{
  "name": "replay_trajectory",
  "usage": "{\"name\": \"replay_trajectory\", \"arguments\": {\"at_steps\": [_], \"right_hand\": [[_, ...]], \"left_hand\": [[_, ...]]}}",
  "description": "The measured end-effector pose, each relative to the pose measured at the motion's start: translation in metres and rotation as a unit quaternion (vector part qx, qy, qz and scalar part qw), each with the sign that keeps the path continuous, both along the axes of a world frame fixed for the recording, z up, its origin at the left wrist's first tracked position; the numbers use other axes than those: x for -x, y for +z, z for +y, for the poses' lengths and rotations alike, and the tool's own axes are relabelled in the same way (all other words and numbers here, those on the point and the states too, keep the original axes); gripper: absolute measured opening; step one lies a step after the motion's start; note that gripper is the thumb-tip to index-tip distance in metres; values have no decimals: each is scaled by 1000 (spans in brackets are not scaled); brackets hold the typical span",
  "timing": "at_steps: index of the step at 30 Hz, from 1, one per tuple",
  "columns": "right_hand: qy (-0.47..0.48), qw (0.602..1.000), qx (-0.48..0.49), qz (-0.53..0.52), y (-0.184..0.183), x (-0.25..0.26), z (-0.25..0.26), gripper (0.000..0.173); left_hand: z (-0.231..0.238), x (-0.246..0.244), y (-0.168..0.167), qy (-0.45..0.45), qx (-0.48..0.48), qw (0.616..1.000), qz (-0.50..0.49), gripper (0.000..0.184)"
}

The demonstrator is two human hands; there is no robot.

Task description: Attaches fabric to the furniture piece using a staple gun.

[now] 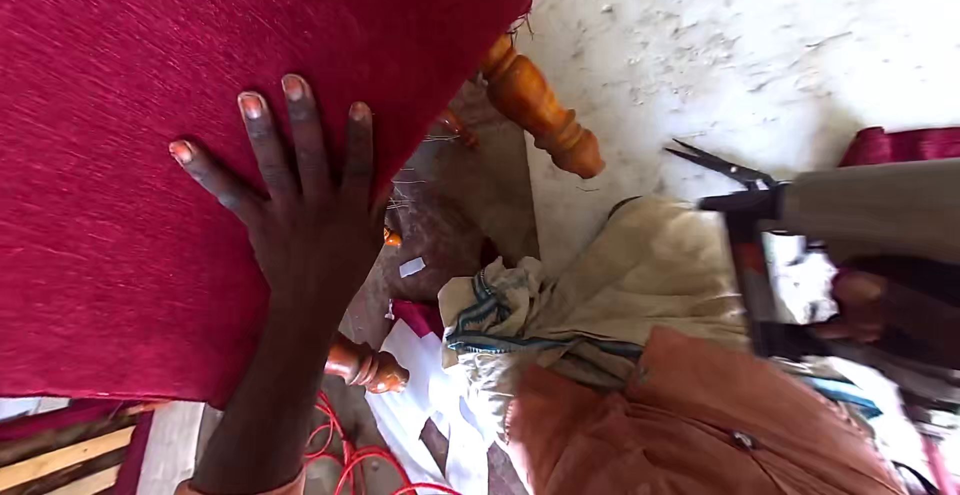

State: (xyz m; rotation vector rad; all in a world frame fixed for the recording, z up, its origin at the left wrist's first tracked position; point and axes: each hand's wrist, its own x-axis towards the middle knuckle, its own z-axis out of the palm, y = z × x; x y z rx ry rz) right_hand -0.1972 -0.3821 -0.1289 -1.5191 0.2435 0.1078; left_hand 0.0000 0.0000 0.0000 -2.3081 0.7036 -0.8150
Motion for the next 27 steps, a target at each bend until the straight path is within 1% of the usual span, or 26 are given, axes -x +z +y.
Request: {"name": "replay_trajectory", "arguments": {"at_steps": [1, 2, 3, 4, 5, 7, 8, 9, 12, 14, 19, 23, 24, 26, 27], "right_hand": [[4, 999, -50, 17, -9, 0, 9, 11], [34, 990, -132, 32, -14, -10, 25, 17], [87, 968, -231, 48, -14, -25, 46, 27], [132, 930, -337, 62, -13, -43, 71, 36], [152, 882, -440, 75, -11, -60, 98, 42], [137, 784, -600, 80, -5, -86, 150, 51], [123, 736, -662, 72, -1, -96, 172, 51], [111, 699, -704, 64, 4, -103, 190, 51], [88, 641, -762, 42, 11, -115, 225, 53], [87, 620, -779, 35, 13, -114, 235, 53], [104, 584, -804, 41, 19, -109, 246, 53], [120, 587, -799, 44, 17, -110, 249, 51], [120, 581, -803, 47, 17, -108, 251, 52], [110, 553, -823, 64, 20, -107, 258, 54], [102, 538, -834, 72, 22, -108, 262, 53]], "left_hand": [[-1, 0, 1, -1, 1, 1000, 1, 76], [-1, 0, 1, -3, 1, 1000, 0, 75], [-2, 0, 1, -3, 0, 1000, -1, 74], [-1, 0, 1, -4, 0, 1000, -3, 74], [0, 0, 1, -3, 3, 1000, -7, 73], [0, -1, 1, 3, 4, 1000, -11, 74], [0, -2, 1, 1, 4, 1000, -14, 75], [0, -2, 1, 0, 4, 1000, -18, 75], [0, -3, 0, 4, 6, 1000, -20, 74], [0, -2, 0, 10, 2, 1000, -15, 75], [-1, -4, 0, 9, 1, 1000, -21, 72], [0, -6, 2, 4, 9, 1000, -19, 75], [1, -7, 2, 2, 8, 1000, -19, 77], [2, -5, 4, 7, 8, 1000, 1, 78], [2, -8, 4, 10, 2, 1000, -11, 78]]}}
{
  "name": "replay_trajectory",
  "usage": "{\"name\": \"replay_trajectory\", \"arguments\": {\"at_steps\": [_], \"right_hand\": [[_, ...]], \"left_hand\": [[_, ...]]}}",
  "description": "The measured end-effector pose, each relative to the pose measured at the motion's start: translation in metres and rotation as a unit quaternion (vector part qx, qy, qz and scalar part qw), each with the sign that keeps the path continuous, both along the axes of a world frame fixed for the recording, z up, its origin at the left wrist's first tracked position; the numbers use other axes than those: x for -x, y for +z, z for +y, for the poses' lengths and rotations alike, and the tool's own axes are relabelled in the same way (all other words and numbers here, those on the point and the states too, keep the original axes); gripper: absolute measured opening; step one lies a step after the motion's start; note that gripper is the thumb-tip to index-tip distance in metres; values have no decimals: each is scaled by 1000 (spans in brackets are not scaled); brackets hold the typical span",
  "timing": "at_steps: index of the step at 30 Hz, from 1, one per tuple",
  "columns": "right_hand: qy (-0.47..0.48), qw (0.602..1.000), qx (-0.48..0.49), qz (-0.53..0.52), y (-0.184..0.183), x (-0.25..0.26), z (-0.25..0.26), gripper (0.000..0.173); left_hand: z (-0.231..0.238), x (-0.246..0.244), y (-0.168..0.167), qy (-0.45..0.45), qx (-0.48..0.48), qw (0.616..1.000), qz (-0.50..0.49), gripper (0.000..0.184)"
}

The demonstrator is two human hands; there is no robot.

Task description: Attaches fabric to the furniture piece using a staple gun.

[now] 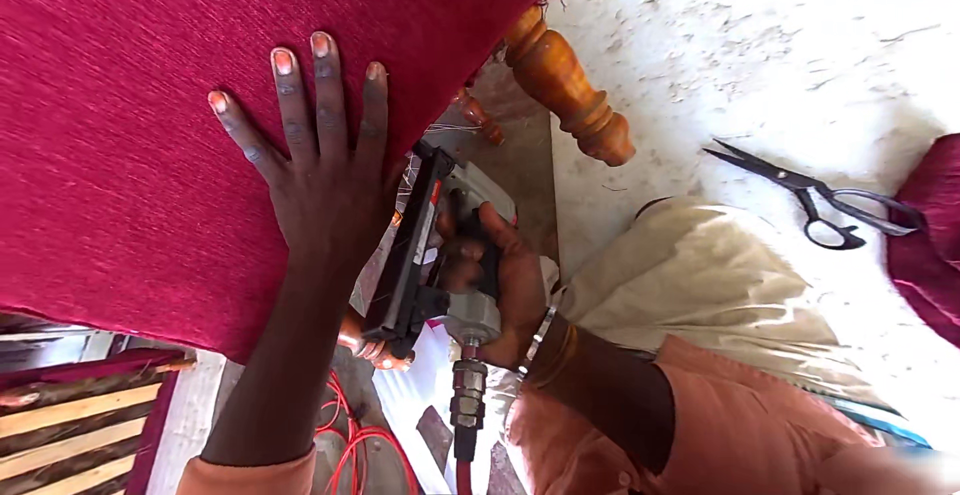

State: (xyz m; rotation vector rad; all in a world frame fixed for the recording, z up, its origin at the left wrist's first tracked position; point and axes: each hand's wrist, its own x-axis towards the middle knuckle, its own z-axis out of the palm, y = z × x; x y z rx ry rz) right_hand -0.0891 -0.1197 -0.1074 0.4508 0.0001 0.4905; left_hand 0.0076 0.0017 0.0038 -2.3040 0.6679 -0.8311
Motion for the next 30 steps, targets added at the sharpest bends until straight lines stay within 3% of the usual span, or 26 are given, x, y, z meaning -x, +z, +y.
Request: {"name": "replay_trajectory", "arguments": {"at_steps": [6, 11, 14, 17, 19, 22, 24, 26, 27, 28, 30], "right_hand": [[26, 999, 2, -20, 0, 0, 9, 51], [48, 999, -5, 11, 7, 6, 17, 49], [50, 999, -8, -10, 3, 9, 23, 50], [42, 999, 0, -15, 5, 9, 31, 54], [41, 999, -20, -6, 4, 8, 38, 55], [52, 998, -15, -25, 0, 3, 36, 51], [40, 998, 15, -36, -4, 2, 29, 51], [14, 997, 71, -31, -5, 1, 15, 46], [-11, 991, 125, -40, -6, 0, 6, 43], [-44, 978, 197, -59, -7, -2, -4, 41], [-131, 928, 334, -97, -7, -14, -22, 36]], "left_hand": [[2, 6, 4, 8, -1, 999, 40, 85], [4, -8, 1, 15, -26, 999, -15, 76], [6, -6, 2, 15, -36, 999, -14, 83], [11, -3, 7, -10, -59, 998, 21, 73], [14, -6, 5, -13, -76, 997, -8, 64], [13, -5, 5, -9, -73, 997, -4, 64], [17, -10, 9, -40, -56, 997, 24, 69], [26, -10, 23, -92, -9, 988, 120, 93], [32, -8, 33, -120, 34, 978, 166, 95], [40, -5, 43, -145, 80, 968, 186, 90], [63, 3, 60, -122, 95, 982, 105, 77]]}}
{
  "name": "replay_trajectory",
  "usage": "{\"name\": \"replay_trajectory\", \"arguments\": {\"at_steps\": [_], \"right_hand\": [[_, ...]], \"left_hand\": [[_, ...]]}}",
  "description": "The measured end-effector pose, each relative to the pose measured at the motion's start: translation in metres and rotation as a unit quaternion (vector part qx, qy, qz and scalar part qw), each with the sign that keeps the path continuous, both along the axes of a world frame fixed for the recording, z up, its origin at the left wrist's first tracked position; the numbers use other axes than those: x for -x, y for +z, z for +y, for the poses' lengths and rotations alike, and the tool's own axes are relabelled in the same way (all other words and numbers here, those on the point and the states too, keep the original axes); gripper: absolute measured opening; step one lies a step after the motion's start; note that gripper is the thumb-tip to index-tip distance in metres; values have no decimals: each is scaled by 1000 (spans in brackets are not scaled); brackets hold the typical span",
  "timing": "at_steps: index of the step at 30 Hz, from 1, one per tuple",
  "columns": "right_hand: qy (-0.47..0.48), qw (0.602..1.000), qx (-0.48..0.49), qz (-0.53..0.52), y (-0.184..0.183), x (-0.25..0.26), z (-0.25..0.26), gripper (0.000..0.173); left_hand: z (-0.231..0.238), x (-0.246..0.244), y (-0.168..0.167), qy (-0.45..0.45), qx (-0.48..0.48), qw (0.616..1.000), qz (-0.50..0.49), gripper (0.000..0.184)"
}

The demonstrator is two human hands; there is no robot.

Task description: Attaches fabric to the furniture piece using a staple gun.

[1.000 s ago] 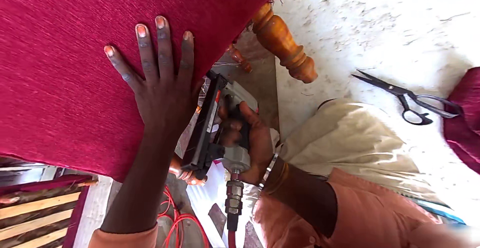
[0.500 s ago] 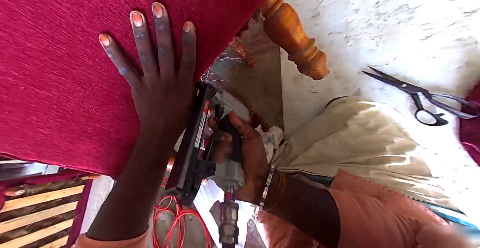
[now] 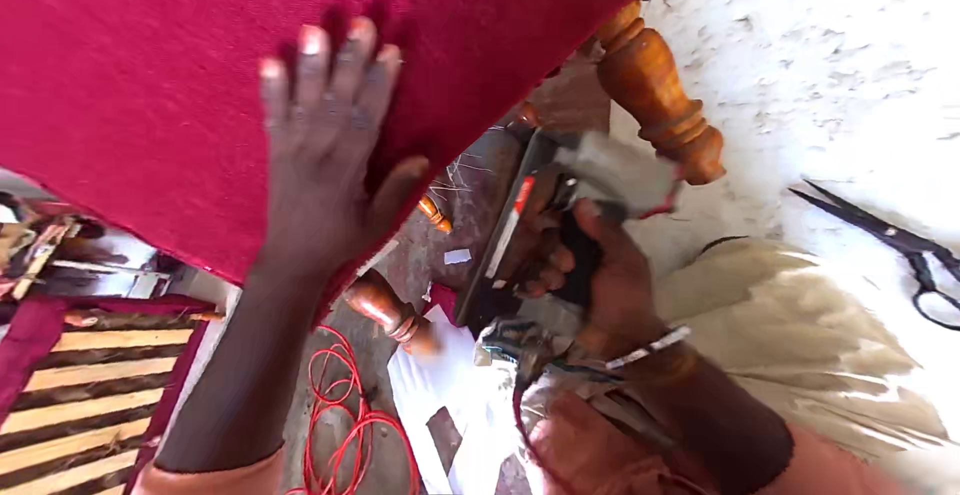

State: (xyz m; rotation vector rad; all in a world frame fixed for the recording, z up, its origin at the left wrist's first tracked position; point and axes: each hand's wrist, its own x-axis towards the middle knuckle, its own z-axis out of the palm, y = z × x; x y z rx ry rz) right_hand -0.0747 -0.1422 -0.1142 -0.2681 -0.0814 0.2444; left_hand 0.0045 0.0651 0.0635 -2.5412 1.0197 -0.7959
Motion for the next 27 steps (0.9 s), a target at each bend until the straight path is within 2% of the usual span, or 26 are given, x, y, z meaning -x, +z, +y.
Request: {"name": "replay_trajectory", "arguments": {"at_steps": [3, 7, 8, 10, 11, 12, 13, 16, 19, 21, 23, 25, 27], "right_hand": [[-163, 972, 153, -77, -5, -29, -9, 32], [-307, 909, 242, -146, -21, -49, 10, 23], [-320, 904, 258, -115, -18, -43, 17, 20], [-290, 908, 293, 67, 21, -27, 28, 8], [-343, 902, 259, -27, -4, -31, 35, 12], [-356, 900, 232, -97, -22, -37, 38, 20], [-345, 905, 212, -125, -29, -40, 38, 25], [-259, 945, 168, -110, -21, -45, 25, 27], [-117, 986, 82, -86, -10, -41, 10, 32], [-15, 998, 8, -52, -7, -25, 10, 36], [100, 989, -106, -10, -13, -3, 19, 42], [203, 955, -210, 52, -17, 12, 35, 45], [262, 927, -258, 73, -21, 15, 52, 45]], "left_hand": [[33, 7, -1, 147, -7, 981, -128, 78], [32, 24, -21, 182, -24, 973, -138, 63], [30, 30, -26, 185, -33, 973, -133, 60], [26, 38, -36, 178, -50, 974, -129, 57], [26, 43, -41, 175, -59, 975, -124, 56], [26, 47, -46, 171, -68, 976, -119, 56], [29, 50, -51, 165, -82, 976, -112, 57], [38, 53, -63, 145, -122, 976, -105, 63], [39, 46, -60, 146, -136, 973, -113, 62], [39, 41, -57, 147, -131, 974, -114, 62], [41, 37, -55, 157, -137, 971, -114, 63], [44, 32, -55, 158, -143, 969, -122, 63], [47, 28, -55, 154, -148, 969, -123, 62]]}}
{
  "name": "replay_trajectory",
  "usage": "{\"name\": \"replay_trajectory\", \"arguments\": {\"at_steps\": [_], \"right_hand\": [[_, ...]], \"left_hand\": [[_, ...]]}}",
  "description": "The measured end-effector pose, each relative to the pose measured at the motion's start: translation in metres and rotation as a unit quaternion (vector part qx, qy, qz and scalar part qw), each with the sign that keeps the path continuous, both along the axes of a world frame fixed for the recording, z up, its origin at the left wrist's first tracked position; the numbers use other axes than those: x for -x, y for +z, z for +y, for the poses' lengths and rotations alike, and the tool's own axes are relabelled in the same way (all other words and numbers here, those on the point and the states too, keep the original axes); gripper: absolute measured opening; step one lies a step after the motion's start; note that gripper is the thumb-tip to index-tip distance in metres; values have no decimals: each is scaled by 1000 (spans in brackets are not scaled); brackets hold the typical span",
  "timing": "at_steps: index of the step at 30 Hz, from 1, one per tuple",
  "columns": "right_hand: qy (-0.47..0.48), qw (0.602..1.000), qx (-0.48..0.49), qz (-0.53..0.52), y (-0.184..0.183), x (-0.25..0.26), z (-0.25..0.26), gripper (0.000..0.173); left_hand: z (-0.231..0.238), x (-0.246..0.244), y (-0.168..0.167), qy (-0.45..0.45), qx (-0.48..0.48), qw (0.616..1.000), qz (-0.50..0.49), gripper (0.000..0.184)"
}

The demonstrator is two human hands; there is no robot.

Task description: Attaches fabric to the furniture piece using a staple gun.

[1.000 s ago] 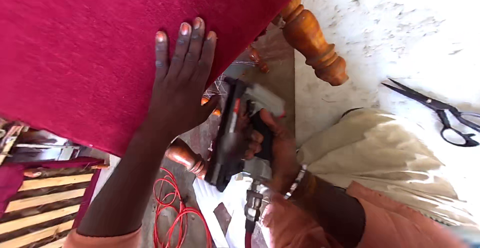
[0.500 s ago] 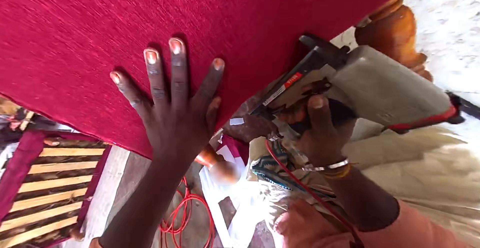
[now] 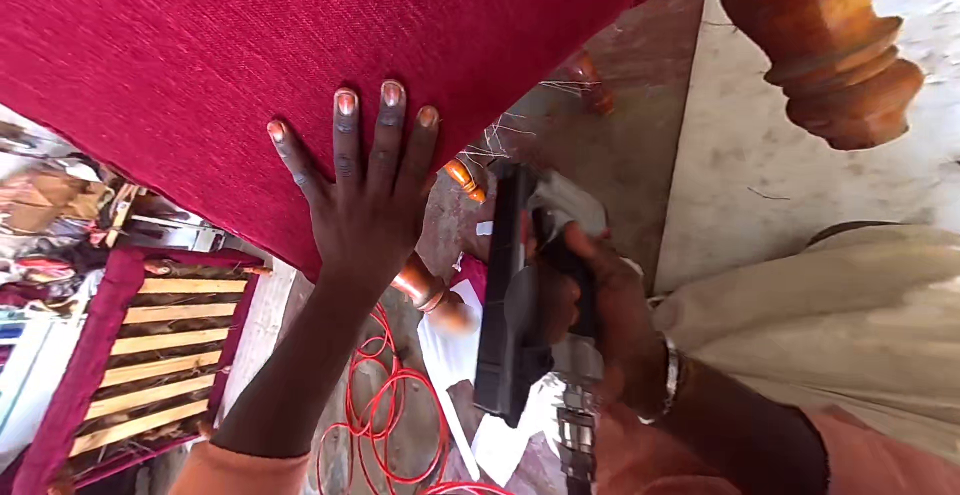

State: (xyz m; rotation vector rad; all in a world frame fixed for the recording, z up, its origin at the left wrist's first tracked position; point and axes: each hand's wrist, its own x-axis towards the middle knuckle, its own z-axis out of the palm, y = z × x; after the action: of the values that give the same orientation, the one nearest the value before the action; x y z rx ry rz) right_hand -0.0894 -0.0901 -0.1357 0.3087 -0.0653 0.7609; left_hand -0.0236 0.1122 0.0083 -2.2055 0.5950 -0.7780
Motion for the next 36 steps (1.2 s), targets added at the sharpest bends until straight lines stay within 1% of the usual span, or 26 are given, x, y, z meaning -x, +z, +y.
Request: {"name": "replay_trajectory", "arguments": {"at_steps": [5, 12, 17, 22, 25, 27, 31, 34, 36], "right_hand": [[12, 1000, -24, 9, 4, -8, 27, 47], [26, 993, -114, 2, 12, -11, 39, 46], [38, 985, -167, 18, 21, -7, 50, 45], [32, 985, -170, 24, 21, 1, 56, 44], [38, 984, -165, 46, 27, 5, 62, 42], [38, 984, -168, 53, 30, 5, 66, 42], [43, 983, -169, 61, 28, 7, 70, 43], [53, 984, -157, 67, 26, 15, 70, 44], [70, 983, -151, 79, 28, 20, 69, 44]], "left_hand": [[5, -4, 2, -4, 18, 1000, 17, 62], [5, -5, 2, -4, 32, 999, 27, 63], [3, -3, -2, 2, 29, 999, 17, 63], [5, -1, -3, -12, 43, 999, 24, 65], [7, -2, -1, -24, 50, 998, 24, 69], [6, -1, -2, -30, 48, 998, 20, 68], [5, 1, -4, -25, 38, 999, 8, 67], [5, 6, -5, -19, 47, 998, 23, 70], [5, 8, -4, -17, 47, 998, 26, 67]]}}
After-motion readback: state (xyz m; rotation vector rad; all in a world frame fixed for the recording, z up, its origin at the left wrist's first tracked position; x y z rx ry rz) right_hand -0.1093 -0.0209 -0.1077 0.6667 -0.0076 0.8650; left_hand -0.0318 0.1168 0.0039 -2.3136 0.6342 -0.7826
